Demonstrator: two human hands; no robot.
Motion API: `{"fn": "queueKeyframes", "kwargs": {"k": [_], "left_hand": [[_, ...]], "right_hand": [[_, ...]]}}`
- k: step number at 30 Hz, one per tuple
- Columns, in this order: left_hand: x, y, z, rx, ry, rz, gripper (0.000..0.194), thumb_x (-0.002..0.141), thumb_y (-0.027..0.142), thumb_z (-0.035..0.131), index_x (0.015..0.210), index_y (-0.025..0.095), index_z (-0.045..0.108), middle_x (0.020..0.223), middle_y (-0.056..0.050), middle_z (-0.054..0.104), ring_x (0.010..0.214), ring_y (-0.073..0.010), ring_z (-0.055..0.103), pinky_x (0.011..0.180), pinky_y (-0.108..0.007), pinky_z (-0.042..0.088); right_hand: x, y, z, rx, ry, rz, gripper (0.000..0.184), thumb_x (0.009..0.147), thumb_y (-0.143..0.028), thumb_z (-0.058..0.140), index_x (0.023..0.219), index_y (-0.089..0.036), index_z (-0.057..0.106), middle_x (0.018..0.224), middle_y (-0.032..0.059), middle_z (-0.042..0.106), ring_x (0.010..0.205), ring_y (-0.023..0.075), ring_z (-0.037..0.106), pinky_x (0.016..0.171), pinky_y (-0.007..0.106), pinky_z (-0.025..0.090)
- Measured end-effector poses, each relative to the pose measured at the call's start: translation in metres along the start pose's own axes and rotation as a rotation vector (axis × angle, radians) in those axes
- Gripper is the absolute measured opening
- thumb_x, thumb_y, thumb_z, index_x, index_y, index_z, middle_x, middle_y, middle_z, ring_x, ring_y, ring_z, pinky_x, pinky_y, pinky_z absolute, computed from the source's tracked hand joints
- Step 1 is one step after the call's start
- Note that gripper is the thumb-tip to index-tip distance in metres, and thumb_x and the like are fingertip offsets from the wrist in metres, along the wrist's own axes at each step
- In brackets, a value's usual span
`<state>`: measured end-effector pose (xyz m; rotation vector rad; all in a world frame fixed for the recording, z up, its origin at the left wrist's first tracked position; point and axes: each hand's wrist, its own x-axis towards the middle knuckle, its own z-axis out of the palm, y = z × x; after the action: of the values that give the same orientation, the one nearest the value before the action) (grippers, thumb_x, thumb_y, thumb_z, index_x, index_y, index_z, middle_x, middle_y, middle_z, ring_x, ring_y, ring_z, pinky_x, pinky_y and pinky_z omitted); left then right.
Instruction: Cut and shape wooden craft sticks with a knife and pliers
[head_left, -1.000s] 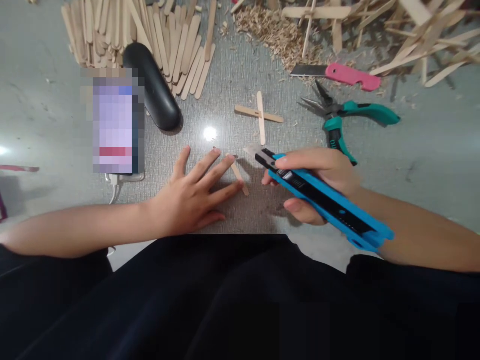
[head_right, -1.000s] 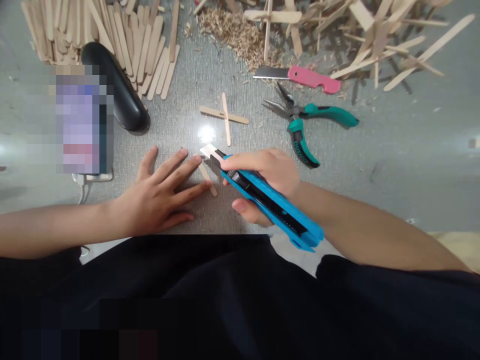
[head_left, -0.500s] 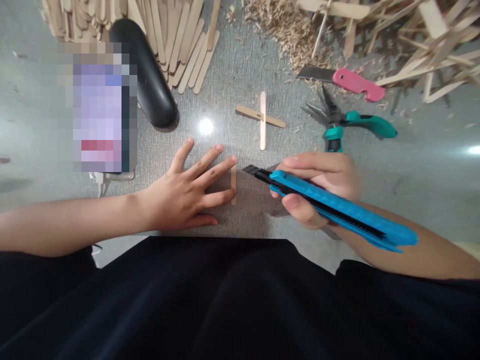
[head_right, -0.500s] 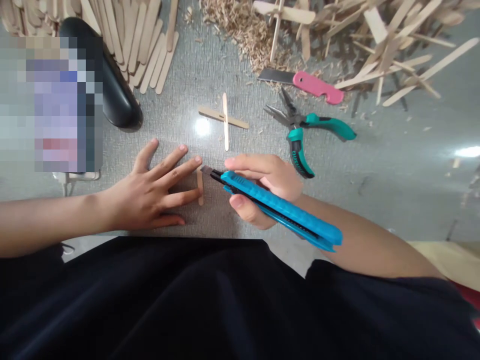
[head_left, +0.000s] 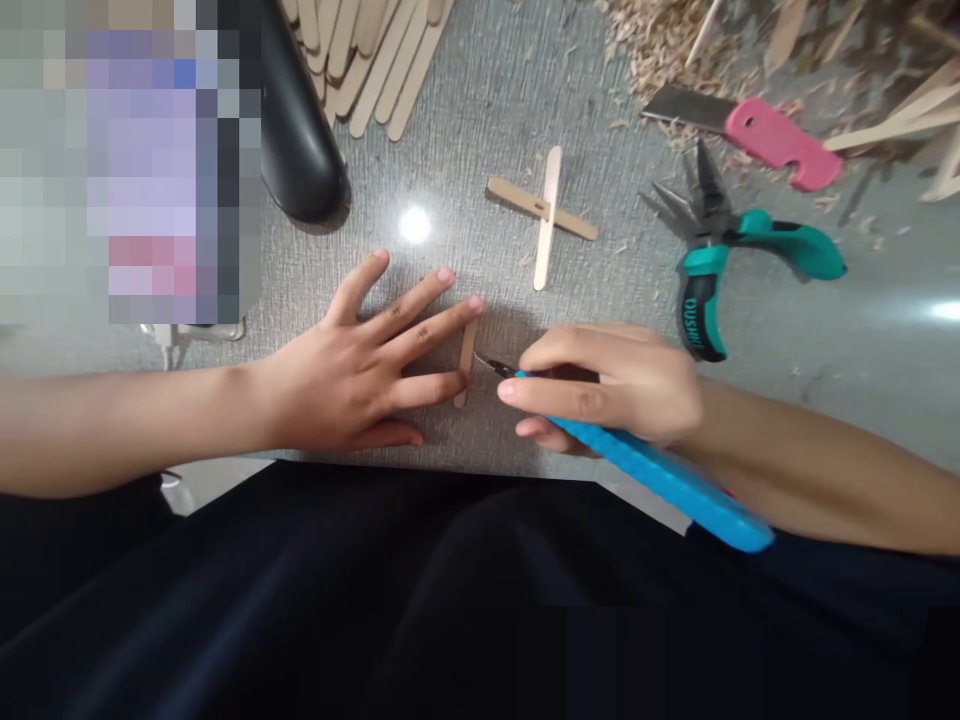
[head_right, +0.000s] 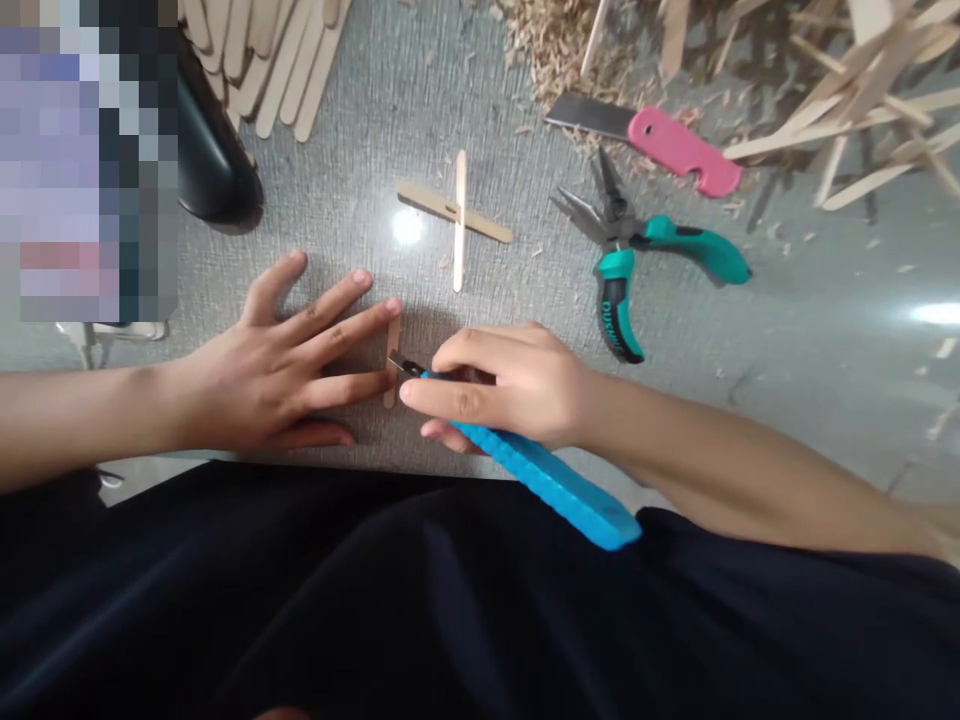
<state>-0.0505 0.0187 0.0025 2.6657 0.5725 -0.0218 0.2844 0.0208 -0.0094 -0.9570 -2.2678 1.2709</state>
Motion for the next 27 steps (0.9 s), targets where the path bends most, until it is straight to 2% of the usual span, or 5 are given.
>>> {"fn": "queueKeyframes", "kwargs": {"k": [4,7,12,21,27], "left_hand": [[0.001,-0.002,0.001,-0.030,-0.052,-0.001,0.065,0.105,0.050,0.084,0.159,0.025,0.060,0.201,-0.015,0.027,0.187,-0.0541,0.023,0.138,-0.098,0.013],[0.003,-0.002,-0.001,-0.068,-0.026,-0.001,0.066,0.100,0.044,0.088,0.158,0.025,0.061,0.199,-0.014,0.033,0.185,-0.0549,0.027,0.137,-0.099,0.016],[0.008,0.001,-0.006,-0.129,-0.122,-0.100,0.060,0.097,0.043,0.092,0.147,0.024,0.067,0.190,-0.014,0.051,0.183,-0.0532,0.034,0.138,-0.098,0.014],[0.010,0.002,-0.006,-0.069,-0.205,-0.097,0.059,0.104,0.056,0.081,0.152,0.025,0.068,0.198,-0.010,0.037,0.187,-0.0530,0.024,0.140,-0.096,0.010],[0.007,0.000,-0.003,-0.044,-0.080,-0.002,0.069,0.100,0.054,0.090,0.158,0.027,0.065,0.201,-0.014,0.029,0.184,-0.0575,0.027,0.135,-0.100,0.013]], "right_hand": [[-0.009,0.001,0.001,0.201,-0.001,0.104,0.033,0.097,-0.065,0.093,0.116,-0.038,0.091,0.094,0.0006,0.085,0.067,0.0149,0.073,0.059,0.030,0.055],[-0.011,-0.008,0.008,0.392,0.127,0.279,0.038,0.099,-0.071,0.089,0.108,-0.034,0.091,0.083,-0.0001,0.079,0.057,0.0118,0.062,0.050,0.030,0.047],[0.000,-0.014,0.008,0.519,0.076,0.379,0.047,0.094,-0.076,0.091,0.094,-0.030,0.088,0.075,0.0003,0.074,0.058,0.0131,0.062,0.046,0.029,0.046],[0.027,-0.025,-0.006,0.981,-0.129,0.707,0.036,0.085,-0.045,0.109,0.079,-0.026,0.078,0.051,-0.0071,0.061,0.042,0.0156,0.066,0.031,0.022,0.044],[0.024,-0.022,-0.009,0.978,-0.168,0.888,0.031,0.084,-0.038,0.110,0.086,-0.025,0.082,0.059,-0.0023,0.071,0.051,0.0211,0.077,0.030,0.020,0.046]]}}
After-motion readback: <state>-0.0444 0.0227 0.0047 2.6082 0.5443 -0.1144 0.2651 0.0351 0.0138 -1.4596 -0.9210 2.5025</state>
